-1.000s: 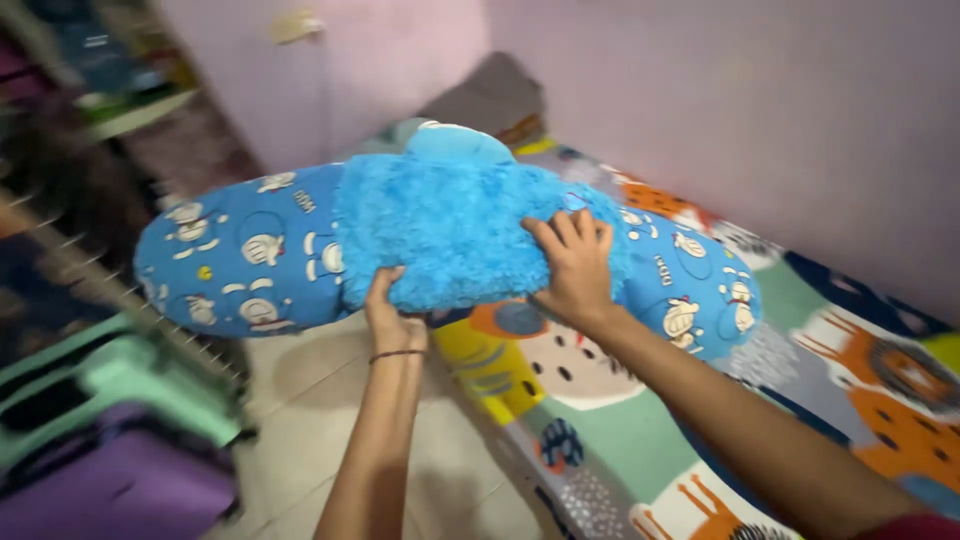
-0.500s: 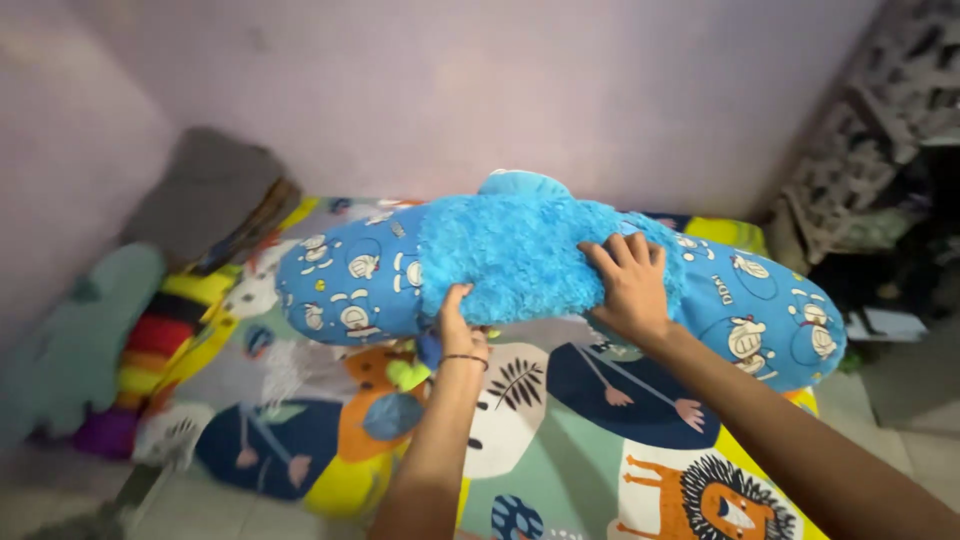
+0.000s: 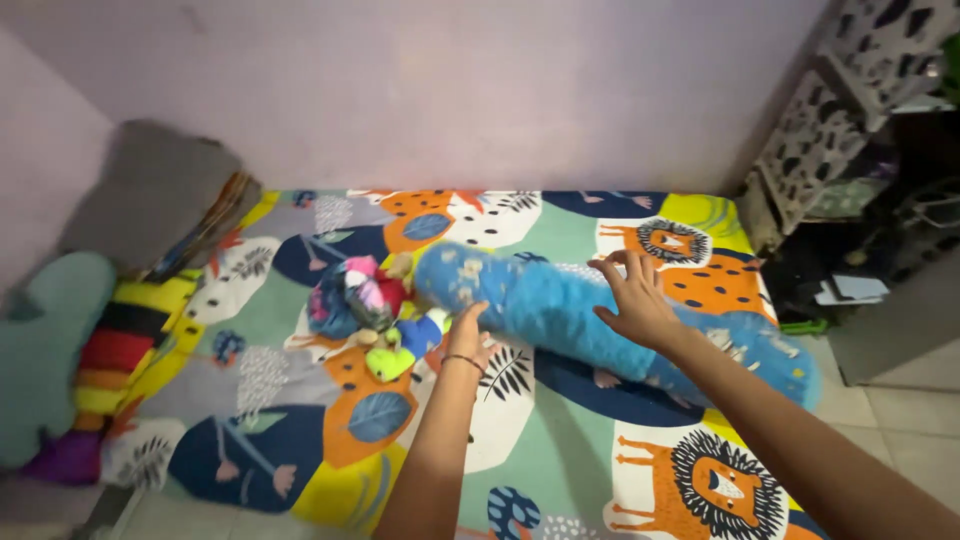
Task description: Put a pillowcase on a bolster pillow and organize plush toys on a bed.
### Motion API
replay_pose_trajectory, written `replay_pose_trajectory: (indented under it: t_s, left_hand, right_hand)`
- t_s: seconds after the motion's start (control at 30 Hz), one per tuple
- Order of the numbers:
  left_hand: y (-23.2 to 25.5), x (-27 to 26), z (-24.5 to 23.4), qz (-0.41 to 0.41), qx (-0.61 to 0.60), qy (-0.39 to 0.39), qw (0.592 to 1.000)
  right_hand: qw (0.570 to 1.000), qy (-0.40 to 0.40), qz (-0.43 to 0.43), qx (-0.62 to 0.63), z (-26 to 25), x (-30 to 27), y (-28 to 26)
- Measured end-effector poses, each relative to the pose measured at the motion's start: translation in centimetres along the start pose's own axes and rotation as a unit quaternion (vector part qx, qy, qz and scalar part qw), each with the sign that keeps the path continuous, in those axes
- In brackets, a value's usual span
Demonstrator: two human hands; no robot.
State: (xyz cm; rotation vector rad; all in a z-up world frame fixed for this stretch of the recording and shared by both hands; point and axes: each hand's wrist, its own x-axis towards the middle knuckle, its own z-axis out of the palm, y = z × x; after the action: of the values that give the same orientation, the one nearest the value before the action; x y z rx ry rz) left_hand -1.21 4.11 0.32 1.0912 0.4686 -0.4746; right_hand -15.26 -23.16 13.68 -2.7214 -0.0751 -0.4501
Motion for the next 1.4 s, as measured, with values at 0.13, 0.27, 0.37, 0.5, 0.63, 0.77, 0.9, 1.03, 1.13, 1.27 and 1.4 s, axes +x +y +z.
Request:
replay_pose_trajectory:
  t_s: [0.13,0.27,0.37,0.5,0.63,0.77,0.9,1.03,1.13,1.27,1.4]
  left_hand:
    - [0.6,-0.8,-3.2,0.06,0.011,0.021,0.998]
    - [1.1,-5.9,-4.8,0.123,-0.002,0.012,0.992]
    - [2.1,-9.3,-6.7,0.169,-0.01,0.039,0.985]
    - [3.7,-15.1,-8.6,0.24,0.005,0.088,0.967]
    - [3.2,-17.6,-13.1,0.321,0.005,0.069,0.945]
    - [4.2,-21.4,-15.7,0.332,0.01,0.101,0.938]
    - [4.9,-22.4,-20.2,0.306,-0.012,0.162,0.938]
    - [7.3,-22.2,-25.2,0.311,-0.027,0.153,0.938]
    - [10.4,-21.9,-28.6,0.305,0.0,0.163,0.938]
    - [13.0,-20.5,-34.1,0.269,0.042,0.179,0.946]
    - [16.7,-19.7,-36.9,0.259,0.073,0.15,0.951]
  right_hand:
    - [0.997,0.001,-0.046,0.056,-0.3,0.5,-3.0]
    - [0.99,-0.001,-0.108,0.089,0.5,0.6,-5.5]
    - [0.982,-0.005,-0.15,0.115,0.7,0.5,-8.5]
    - [0.97,-0.006,-0.198,0.142,0.2,0.2,-12.3]
    - [0.955,-0.002,-0.24,0.171,0.4,-0.6,-15.4]
    - [0.945,0.002,-0.271,0.182,2.0,-1.0,-18.5]
    - [0.935,-0.005,-0.301,0.188,3.7,-1.3,-22.0]
    - [0.935,-0.031,-0.304,0.177,4.7,-0.1,-27.0]
    - [0.935,0.003,-0.315,0.165,8.1,3.0,-30.3]
    - [0.935,0.013,-0.301,0.188,10.1,2.9,-35.9]
    - [0.947,-0.011,-0.251,0.203,12.7,3.9,-39.2]
